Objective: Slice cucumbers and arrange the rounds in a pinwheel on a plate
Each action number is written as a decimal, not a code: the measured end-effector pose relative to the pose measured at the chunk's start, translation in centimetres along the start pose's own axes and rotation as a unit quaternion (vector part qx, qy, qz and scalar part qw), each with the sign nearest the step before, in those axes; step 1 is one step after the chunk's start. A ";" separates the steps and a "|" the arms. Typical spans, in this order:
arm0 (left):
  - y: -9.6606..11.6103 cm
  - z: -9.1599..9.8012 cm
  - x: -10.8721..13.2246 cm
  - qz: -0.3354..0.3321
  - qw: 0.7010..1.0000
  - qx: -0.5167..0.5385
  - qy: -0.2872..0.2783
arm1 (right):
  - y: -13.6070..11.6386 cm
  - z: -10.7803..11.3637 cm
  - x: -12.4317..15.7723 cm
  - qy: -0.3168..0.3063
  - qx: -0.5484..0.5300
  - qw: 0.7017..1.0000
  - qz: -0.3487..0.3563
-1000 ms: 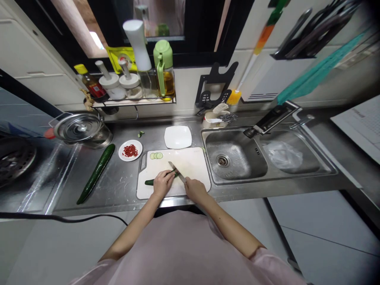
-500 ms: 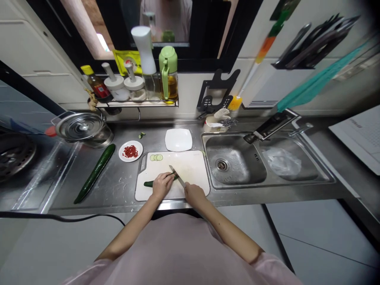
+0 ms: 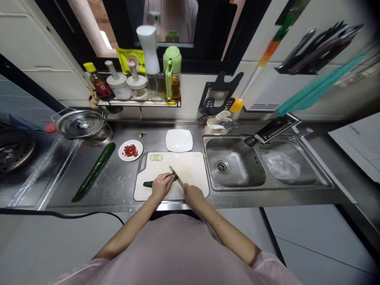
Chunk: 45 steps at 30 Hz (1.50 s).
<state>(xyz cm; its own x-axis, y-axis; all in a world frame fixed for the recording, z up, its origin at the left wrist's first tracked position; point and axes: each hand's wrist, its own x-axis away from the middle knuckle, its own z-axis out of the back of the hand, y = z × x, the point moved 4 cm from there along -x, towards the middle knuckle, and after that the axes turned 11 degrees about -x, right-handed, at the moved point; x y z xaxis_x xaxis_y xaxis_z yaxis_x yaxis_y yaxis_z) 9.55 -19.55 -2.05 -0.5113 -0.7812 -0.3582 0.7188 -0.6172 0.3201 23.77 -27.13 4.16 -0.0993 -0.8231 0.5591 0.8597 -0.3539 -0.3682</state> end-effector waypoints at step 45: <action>-0.2 -0.2 -0.2 0.012 0.999 0.015 -0.029 | 0.1 -2.1 -2.1 -0.015 0.008 1.000 -0.013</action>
<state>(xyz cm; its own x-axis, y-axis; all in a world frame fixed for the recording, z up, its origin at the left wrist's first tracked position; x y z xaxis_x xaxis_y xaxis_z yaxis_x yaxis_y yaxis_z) 9.59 -19.30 -2.21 -0.5207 -0.8000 -0.2980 0.7178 -0.5992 0.3546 23.02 -26.40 1.34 -0.1062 -0.8002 0.5902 0.8648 -0.3673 -0.3424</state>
